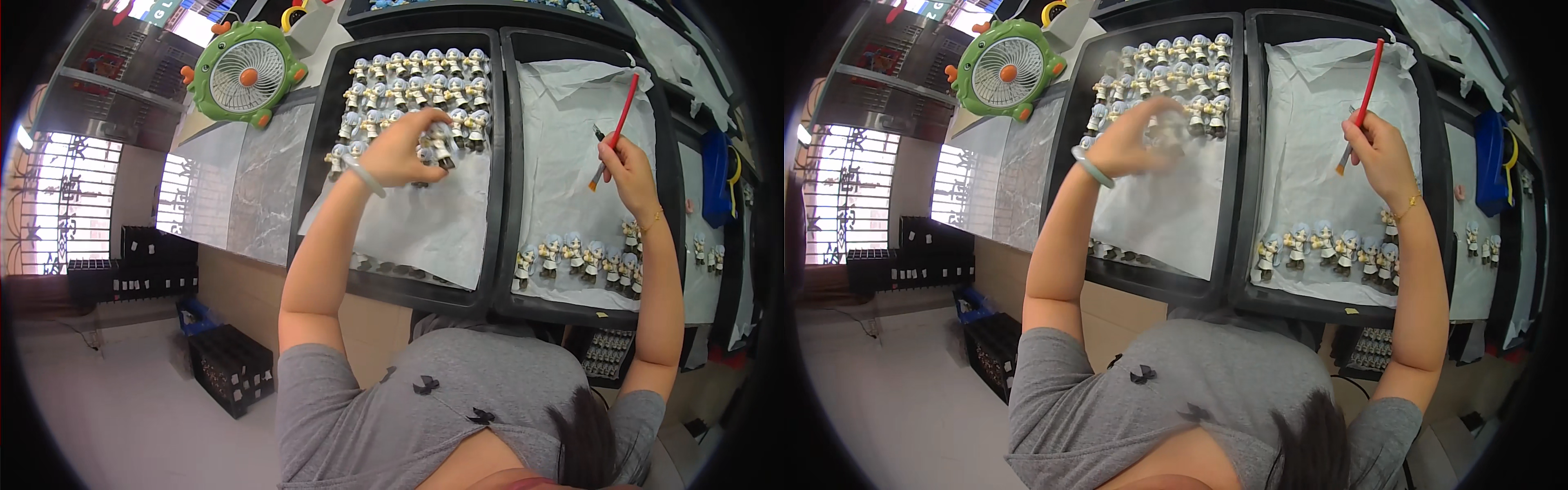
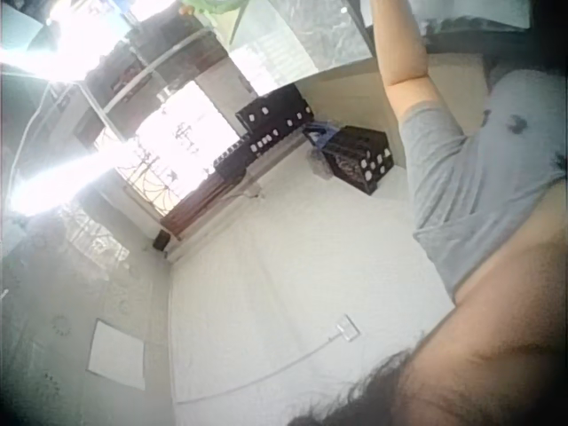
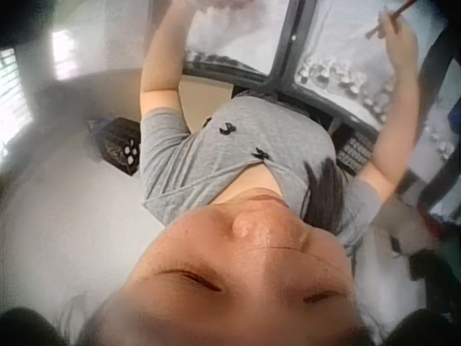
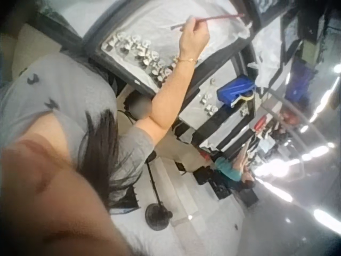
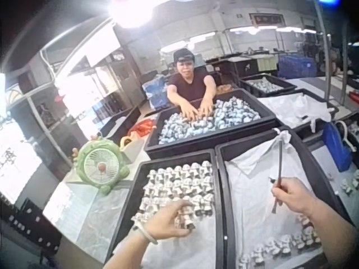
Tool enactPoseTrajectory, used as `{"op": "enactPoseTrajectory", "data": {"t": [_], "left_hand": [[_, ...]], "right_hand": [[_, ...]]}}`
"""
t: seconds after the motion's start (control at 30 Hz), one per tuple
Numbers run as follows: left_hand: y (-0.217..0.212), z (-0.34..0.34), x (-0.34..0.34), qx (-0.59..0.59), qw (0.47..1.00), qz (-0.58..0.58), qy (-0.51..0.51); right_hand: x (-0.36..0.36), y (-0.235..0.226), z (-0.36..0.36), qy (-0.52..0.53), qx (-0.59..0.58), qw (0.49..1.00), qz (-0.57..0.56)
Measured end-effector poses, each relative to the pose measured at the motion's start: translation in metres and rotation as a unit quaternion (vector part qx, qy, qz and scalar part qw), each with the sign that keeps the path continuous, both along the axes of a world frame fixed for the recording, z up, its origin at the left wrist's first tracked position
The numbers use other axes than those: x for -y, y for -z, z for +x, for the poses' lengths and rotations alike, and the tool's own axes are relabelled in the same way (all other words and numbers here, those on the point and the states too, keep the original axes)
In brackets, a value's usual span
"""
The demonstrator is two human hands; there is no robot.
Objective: The person paints small figurines using a red-handled brush, applying gold paint to details on the figures. They handle the figurines one at a time, rotating them to access different angles, and occasionally use a black tool to scrape or clean the surface. The person works on a tray of similar figures arranged in rows.
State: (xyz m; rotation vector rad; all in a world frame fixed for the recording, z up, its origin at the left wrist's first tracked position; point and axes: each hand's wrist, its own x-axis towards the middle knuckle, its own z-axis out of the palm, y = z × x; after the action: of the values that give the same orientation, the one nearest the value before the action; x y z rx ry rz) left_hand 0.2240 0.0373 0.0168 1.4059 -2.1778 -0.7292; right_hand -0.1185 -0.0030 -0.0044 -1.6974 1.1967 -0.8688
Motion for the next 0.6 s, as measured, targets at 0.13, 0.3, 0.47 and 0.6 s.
{"op": "enactPoseTrajectory", "data": {"t": [0.13,0.3,0.47,0.6], "left_hand": [[0.02,-0.014,0.001,0.162,0.979,-0.115,0.05],[0.033,-0.008,-0.004,0.221,0.97,-0.089,0.039],[0.04,0.0,-0.01,0.221,0.969,-0.107,0.023],[0.037,-0.005,-0.012,0.232,0.968,-0.096,0.023]], "right_hand": [[-0.001,-0.003,-0.001,-0.004,0.019,1.0,-0.012],[-0.002,-0.009,0.0,-0.004,0.047,0.998,-0.034],[-0.01,-0.024,-0.001,0.002,0.081,0.995,-0.053],[-0.01,-0.03,-0.01,0.022,0.115,0.99,-0.079]]}}
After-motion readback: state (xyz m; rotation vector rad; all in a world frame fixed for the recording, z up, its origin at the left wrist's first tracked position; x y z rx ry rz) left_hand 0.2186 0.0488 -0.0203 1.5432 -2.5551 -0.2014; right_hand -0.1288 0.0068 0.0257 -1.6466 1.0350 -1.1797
